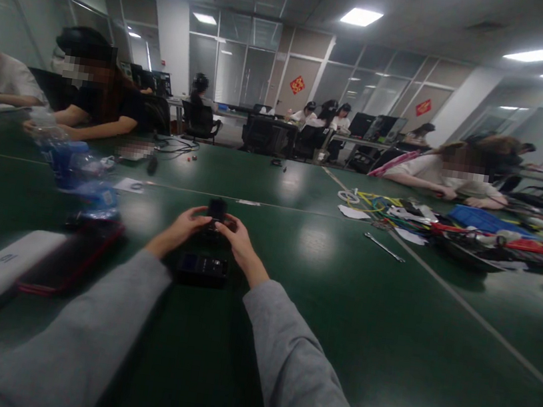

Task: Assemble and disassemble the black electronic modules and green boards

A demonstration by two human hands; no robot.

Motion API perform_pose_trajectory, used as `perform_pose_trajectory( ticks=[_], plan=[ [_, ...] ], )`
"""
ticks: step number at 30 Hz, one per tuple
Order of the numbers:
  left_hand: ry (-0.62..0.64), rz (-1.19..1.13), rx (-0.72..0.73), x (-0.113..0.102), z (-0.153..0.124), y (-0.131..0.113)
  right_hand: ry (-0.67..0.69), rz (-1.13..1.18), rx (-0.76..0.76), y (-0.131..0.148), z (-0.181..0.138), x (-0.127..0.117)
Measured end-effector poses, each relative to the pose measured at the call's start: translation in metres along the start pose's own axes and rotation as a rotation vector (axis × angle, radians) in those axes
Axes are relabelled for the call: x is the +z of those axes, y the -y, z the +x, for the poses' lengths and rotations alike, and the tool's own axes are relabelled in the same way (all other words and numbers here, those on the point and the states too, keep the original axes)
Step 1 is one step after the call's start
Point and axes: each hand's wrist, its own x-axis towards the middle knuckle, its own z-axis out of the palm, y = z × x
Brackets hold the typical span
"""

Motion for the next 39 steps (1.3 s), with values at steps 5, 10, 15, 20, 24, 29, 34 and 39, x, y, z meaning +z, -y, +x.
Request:
perform_pose_trajectory(
  ticks=[5,10,15,20,24,29,34,39],
  plan=[
    [0.022,0.027,0.014,0.0,-0.002,0.0,-0.035,0.076,0.034,0.001,0.0,0.0],
    [0.038,0.065,0.059,0.002,-0.004,-0.002,-0.009,0.063,0.038,-0.001,0.001,-0.004],
    [0.049,0.111,0.067,0.008,-0.009,-0.008,0.02,0.064,0.027,-0.001,0.0,-0.005],
    [0.069,0.16,0.034,0.009,-0.011,-0.013,0.03,0.053,0.037,0.001,-0.002,-0.006],
    [0.068,0.152,0.033,0.007,-0.009,-0.01,0.033,0.024,0.049,0.0,-0.002,-0.008],
    [0.045,0.141,0.051,0.003,-0.005,-0.004,0.015,0.023,0.057,0.002,-0.002,-0.006],
    [0.043,0.131,0.079,0.002,-0.003,0.0,0.042,0.035,0.058,0.006,-0.003,0.0],
    [0.052,0.109,0.104,0.003,-0.005,-0.001,0.069,0.011,0.039,0.007,-0.005,0.0]
  ],
)
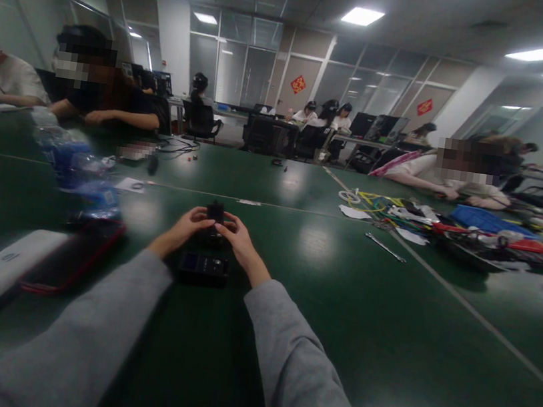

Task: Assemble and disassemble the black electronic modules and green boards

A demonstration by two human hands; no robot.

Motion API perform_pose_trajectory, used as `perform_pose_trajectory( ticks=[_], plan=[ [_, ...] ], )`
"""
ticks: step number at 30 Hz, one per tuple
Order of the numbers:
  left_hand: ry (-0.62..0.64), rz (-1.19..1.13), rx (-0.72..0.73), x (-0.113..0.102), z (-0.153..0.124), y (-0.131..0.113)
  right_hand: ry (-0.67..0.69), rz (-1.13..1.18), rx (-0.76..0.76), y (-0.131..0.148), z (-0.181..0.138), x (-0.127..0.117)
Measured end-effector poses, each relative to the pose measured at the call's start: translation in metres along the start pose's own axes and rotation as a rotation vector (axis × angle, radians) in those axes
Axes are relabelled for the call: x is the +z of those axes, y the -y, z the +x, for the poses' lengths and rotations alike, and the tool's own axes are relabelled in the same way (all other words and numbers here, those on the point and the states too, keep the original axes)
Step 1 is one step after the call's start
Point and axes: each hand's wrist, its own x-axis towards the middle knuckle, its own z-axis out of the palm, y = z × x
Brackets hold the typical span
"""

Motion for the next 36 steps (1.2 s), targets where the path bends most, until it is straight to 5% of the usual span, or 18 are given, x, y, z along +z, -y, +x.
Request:
perform_pose_trajectory(
  ticks=[10,16,36],
  plan=[
    [-0.015,-0.028,-0.061,0.001,0.001,-0.002,0.025,-0.016,0.02,-0.003,0.002,-0.005],
    [0.089,0.02,-0.076,0.0,-0.002,-0.007,0.008,0.017,0.012,-0.006,0.003,-0.01],
    [0.032,0.086,-0.044,0.0,-0.004,-0.004,0.012,0.019,0.004,-0.009,0.004,-0.01]
  ],
)
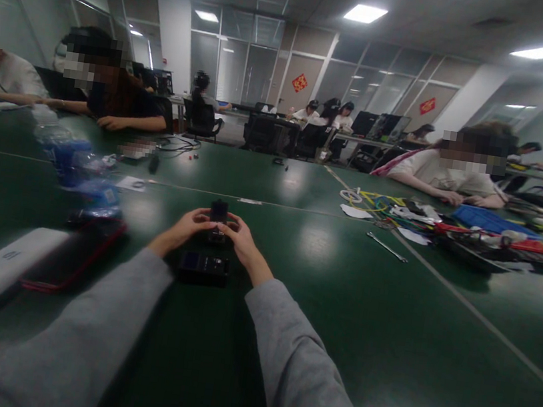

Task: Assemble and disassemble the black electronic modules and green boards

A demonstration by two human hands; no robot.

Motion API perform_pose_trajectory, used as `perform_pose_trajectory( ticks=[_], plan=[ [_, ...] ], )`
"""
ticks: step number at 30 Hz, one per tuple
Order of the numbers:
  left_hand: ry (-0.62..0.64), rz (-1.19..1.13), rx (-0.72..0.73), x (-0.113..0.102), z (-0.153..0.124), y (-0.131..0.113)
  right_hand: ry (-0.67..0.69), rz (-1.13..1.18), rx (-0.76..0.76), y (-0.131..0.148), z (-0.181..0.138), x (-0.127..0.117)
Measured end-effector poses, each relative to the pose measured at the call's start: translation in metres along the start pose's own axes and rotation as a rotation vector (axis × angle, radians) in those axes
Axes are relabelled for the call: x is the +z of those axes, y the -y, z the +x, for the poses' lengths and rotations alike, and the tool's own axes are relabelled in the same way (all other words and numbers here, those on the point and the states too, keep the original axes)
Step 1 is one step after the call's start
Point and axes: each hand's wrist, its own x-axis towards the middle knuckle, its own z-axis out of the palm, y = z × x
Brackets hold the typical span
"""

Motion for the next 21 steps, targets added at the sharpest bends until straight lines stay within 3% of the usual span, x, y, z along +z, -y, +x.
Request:
perform_pose_trajectory(
  ticks=[21],
  plan=[
    [0.036,-0.075,0.004,-0.003,0.0,-0.004,-0.029,-0.047,-0.057,0.004,-0.006,0.012]
  ],
)
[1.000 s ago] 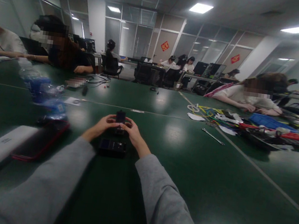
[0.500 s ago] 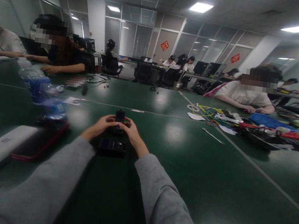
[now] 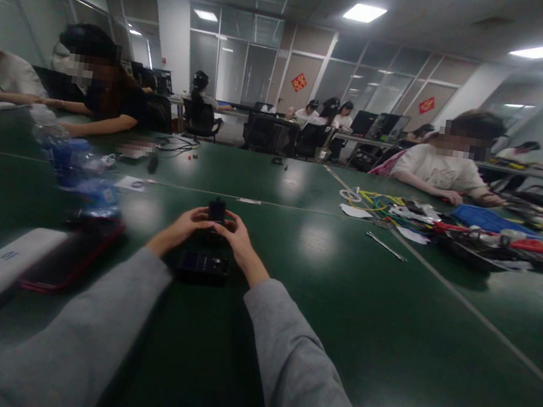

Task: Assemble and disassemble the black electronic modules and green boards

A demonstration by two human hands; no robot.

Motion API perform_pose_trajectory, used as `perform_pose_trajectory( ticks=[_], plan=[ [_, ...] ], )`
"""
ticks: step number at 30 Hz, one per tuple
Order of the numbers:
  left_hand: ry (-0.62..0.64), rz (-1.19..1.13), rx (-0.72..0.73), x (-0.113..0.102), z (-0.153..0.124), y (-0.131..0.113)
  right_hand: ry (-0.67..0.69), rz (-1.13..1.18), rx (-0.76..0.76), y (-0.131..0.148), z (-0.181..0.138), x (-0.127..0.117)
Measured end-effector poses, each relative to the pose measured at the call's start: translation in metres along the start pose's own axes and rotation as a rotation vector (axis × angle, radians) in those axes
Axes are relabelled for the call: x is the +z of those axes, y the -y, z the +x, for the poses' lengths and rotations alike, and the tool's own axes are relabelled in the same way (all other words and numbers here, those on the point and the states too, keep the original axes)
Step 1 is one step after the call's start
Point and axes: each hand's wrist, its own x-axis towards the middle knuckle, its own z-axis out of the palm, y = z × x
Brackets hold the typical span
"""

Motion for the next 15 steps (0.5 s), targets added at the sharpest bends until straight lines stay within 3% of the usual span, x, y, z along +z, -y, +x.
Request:
perform_pose_trajectory(
  ticks=[15],
  plan=[
    [-0.037,-0.041,0.008,-0.0017,0.004,0.0058,-0.018,-0.008,0.01,0.0069,-0.0026,0.0049]
  ],
)
